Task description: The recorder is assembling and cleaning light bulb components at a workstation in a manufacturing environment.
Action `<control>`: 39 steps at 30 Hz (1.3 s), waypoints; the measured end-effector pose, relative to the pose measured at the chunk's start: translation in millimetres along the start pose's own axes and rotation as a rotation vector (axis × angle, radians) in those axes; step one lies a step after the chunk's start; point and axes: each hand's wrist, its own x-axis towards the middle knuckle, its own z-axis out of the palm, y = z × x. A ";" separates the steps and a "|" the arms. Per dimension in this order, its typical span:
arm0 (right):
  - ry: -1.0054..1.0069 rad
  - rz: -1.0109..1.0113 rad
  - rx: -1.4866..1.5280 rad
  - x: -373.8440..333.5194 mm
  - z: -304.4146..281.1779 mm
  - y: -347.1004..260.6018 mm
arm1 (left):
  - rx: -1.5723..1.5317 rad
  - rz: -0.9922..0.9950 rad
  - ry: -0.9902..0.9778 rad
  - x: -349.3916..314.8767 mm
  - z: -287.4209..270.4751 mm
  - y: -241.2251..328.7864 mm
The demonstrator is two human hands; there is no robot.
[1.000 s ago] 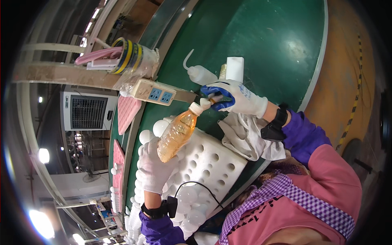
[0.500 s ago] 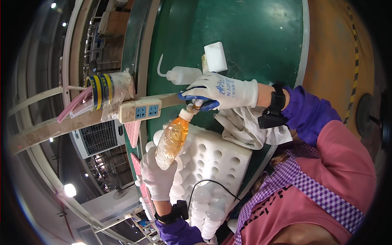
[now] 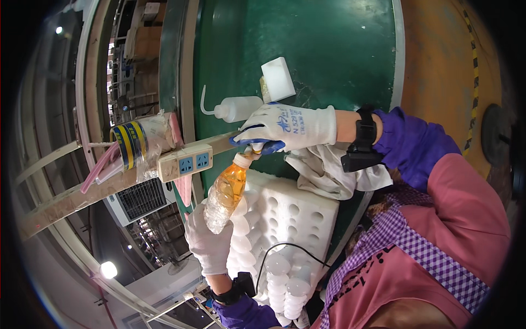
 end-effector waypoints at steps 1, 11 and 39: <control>-0.054 0.042 -0.005 -1.4 -2.5 -0.2 | -0.005 0.000 0.000 2.3 1.4 0.9; -0.061 0.029 -0.005 0.2 -0.2 -1.0 | 0.061 0.051 0.075 -0.7 -4.5 -4.2; -0.029 0.095 0.159 -0.2 -2.3 -0.7 | 0.072 0.034 0.032 7.3 -4.2 -7.3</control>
